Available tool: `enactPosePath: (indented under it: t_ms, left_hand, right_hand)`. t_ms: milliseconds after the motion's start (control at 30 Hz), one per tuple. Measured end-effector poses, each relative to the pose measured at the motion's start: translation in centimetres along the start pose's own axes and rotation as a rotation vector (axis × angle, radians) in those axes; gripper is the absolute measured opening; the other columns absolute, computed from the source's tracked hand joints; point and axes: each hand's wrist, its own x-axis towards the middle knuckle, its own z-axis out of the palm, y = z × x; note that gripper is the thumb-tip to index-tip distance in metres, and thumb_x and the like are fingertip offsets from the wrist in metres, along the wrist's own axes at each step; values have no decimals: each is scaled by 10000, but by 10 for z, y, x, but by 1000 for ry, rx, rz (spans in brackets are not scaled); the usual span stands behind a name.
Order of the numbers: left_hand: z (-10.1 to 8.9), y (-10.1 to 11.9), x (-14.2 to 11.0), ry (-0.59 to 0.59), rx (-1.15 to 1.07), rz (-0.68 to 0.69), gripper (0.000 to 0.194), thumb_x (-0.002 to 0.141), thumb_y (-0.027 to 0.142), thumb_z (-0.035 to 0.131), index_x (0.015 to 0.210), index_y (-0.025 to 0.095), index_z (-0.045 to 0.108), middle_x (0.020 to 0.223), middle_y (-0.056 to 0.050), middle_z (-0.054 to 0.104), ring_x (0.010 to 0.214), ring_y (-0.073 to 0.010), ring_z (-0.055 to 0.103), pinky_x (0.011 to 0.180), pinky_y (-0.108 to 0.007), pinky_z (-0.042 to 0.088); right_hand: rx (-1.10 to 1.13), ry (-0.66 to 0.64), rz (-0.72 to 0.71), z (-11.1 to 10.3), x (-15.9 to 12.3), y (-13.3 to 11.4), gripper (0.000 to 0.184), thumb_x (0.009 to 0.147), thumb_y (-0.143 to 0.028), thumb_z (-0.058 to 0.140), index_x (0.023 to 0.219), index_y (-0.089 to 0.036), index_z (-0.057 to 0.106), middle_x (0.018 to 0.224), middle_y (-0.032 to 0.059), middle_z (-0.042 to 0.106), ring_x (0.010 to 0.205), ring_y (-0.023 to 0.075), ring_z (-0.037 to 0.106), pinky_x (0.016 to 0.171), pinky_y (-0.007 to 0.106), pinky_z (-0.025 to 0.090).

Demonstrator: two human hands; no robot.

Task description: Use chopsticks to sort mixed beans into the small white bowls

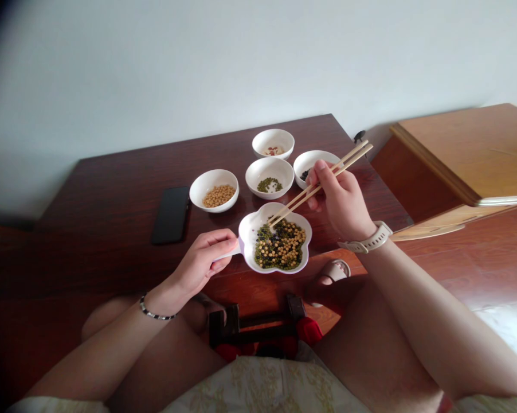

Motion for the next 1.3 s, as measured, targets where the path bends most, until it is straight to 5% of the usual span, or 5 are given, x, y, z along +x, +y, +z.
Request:
enactPosePath:
  t_ms: [300, 467, 700, 933, 1300]
  left_hand:
    - [-8, -4, -10, -14, -28, 22, 368, 1144, 438, 927, 923, 206, 746, 659, 93, 452, 616, -103, 290, 586, -263, 161]
    - [-16, -5, -11, 33, -29, 44, 372, 1121, 460, 945, 934, 198, 758, 663, 90, 466, 619, -102, 306, 581, -249, 177]
    - [-22, -7, -13, 38, -39, 64, 358, 1133, 472, 957, 912, 248, 787, 665, 67, 442, 619, -138, 280, 585, -296, 156]
    - [-20, -5, -14, 31, -20, 50, 364, 1129, 456, 932, 938, 205, 748, 677, 87, 459, 619, -106, 297, 586, -257, 181]
    - [-13, -2, -8, 42, 6, 42, 376, 1093, 474, 942, 917, 206, 746, 684, 80, 476, 616, -103, 318, 589, -251, 189]
  right_hand:
    - [193, 97, -151, 44, 44, 4, 625, 1136, -782, 933, 898, -303, 609, 824, -8, 559, 601, 152, 487, 477, 315, 330]
    - [109, 85, -162, 70, 69, 21, 639, 1195, -886, 770, 960, -318, 598, 856, -2, 565, 636, 171, 570, 514, 323, 409]
    - [185, 117, -124, 96, 68, 20, 491, 1232, -710, 766, 976, -310, 641, 919, 17, 649, 666, 152, 615, 510, 283, 448]
    - [189, 63, -116, 74, 56, 17, 609, 1108, -832, 928, 930, -305, 681, 829, 7, 590, 624, 168, 568, 472, 292, 398]
    - [65, -182, 110, 25, 3, -6, 682, 982, -901, 1055, 895, -289, 768, 694, -7, 607, 559, 158, 519, 472, 312, 375]
